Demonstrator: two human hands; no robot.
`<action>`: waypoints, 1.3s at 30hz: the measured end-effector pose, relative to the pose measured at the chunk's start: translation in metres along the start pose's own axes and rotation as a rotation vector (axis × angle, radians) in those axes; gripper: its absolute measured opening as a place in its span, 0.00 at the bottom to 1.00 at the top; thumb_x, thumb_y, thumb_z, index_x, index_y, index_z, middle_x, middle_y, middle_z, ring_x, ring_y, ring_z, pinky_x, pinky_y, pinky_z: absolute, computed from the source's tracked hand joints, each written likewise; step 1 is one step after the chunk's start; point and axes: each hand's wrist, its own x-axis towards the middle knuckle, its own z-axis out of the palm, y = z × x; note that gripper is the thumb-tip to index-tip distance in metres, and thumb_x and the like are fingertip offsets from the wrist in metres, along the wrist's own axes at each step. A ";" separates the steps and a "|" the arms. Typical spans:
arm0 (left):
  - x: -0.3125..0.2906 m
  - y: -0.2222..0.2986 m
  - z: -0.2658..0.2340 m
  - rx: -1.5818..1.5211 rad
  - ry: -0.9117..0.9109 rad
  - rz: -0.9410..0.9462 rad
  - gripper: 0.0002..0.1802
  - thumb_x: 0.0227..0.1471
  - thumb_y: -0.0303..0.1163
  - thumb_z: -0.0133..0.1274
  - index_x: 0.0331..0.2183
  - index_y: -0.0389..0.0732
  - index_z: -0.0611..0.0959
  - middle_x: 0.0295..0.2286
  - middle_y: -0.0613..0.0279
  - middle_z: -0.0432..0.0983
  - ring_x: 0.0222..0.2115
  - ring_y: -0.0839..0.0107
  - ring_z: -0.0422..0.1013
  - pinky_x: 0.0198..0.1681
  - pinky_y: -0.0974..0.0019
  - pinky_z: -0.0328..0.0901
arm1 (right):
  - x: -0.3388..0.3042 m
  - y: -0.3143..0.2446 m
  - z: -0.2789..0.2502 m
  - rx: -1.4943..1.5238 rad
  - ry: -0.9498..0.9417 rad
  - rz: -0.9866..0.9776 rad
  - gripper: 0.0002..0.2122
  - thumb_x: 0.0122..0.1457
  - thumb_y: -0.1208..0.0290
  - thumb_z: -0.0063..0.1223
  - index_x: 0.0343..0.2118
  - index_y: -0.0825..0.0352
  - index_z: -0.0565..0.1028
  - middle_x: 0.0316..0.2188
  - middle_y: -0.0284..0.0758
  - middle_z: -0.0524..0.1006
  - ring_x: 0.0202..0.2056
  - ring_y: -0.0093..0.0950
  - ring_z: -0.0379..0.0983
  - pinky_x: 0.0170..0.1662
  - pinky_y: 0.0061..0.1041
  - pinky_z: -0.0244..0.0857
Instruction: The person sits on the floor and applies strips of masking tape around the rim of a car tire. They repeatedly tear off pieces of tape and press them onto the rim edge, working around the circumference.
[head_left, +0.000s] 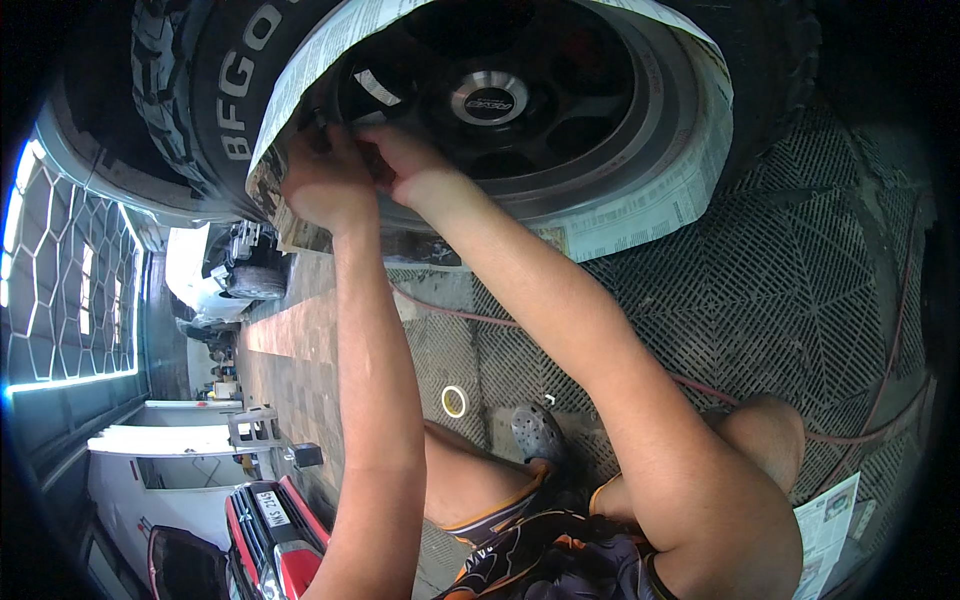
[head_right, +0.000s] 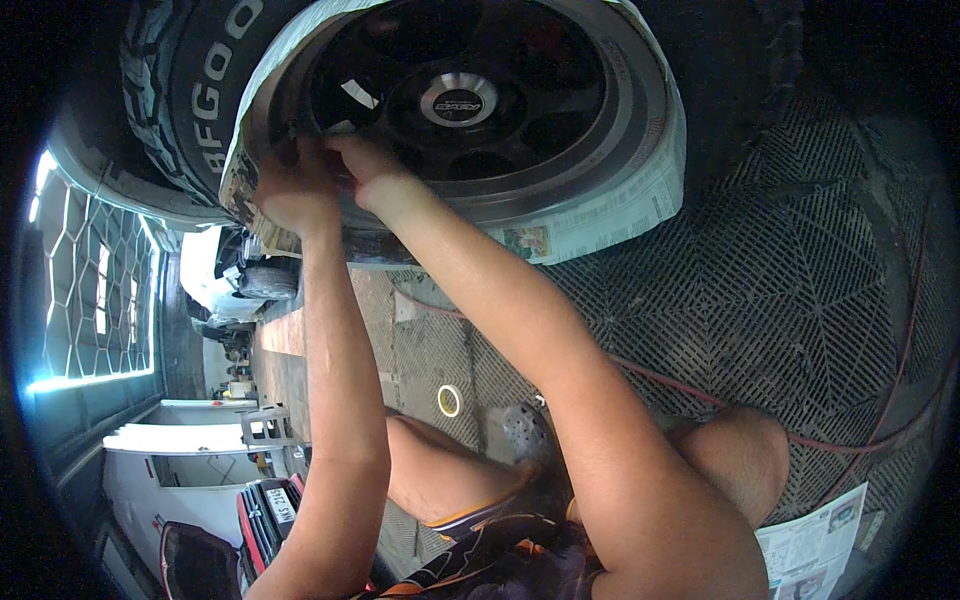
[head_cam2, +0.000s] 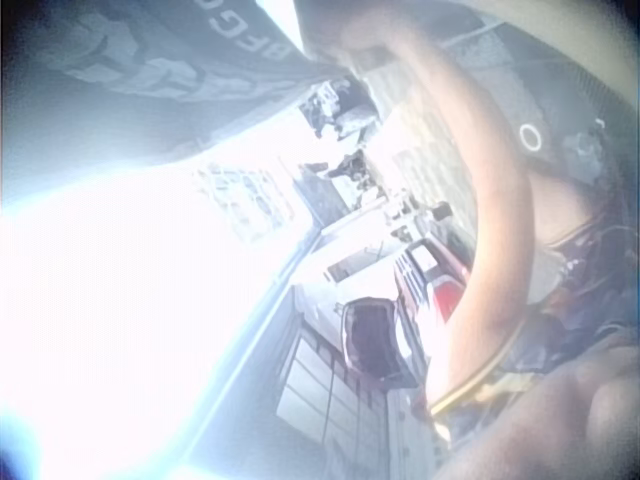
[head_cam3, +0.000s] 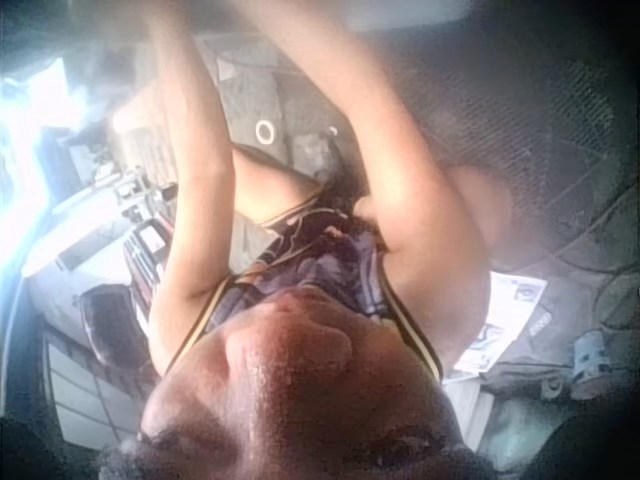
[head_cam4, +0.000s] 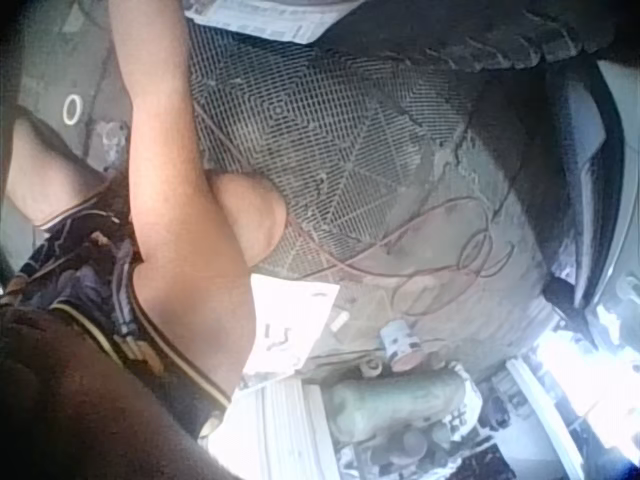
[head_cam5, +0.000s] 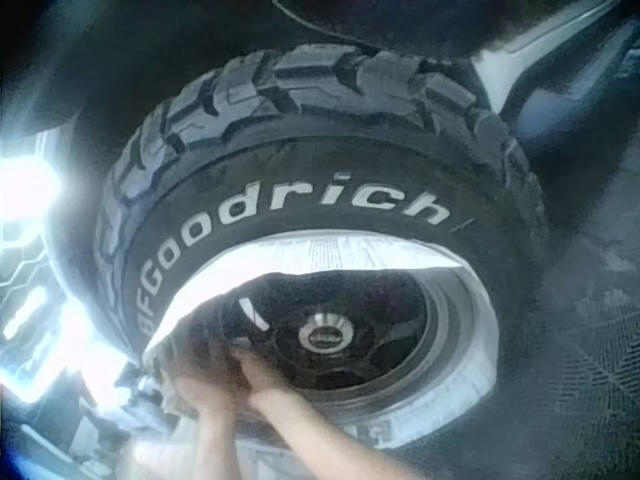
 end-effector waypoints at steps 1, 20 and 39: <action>0.000 -0.001 0.000 -0.007 0.000 0.004 0.13 0.54 0.37 0.60 0.38 0.39 0.87 0.30 0.53 0.85 0.30 0.53 0.83 0.35 0.54 0.74 | -0.002 -0.002 0.002 0.005 -0.011 -0.017 0.07 0.58 0.70 0.63 0.38 0.64 0.81 0.36 0.35 0.83 0.35 0.26 0.79 0.34 0.27 0.69; -0.007 -0.004 -0.024 -0.517 -0.118 -0.140 0.17 0.61 0.24 0.49 0.49 0.31 0.85 0.42 0.49 0.85 0.43 0.66 0.80 0.48 0.65 0.72 | -0.014 -0.025 0.014 -0.237 -0.078 -0.113 0.08 0.60 0.67 0.62 0.41 0.62 0.83 0.38 0.33 0.85 0.41 0.24 0.82 0.50 0.24 0.73; -0.022 -0.021 0.022 -2.007 -0.385 -1.076 0.18 0.64 0.37 0.50 0.53 0.41 0.79 0.52 0.54 0.76 0.52 0.58 0.69 0.58 0.51 0.61 | -0.009 -0.030 -0.031 -0.537 0.367 -0.419 0.09 0.57 0.66 0.64 0.39 0.61 0.82 0.29 0.30 0.79 0.27 0.21 0.72 0.30 0.22 0.67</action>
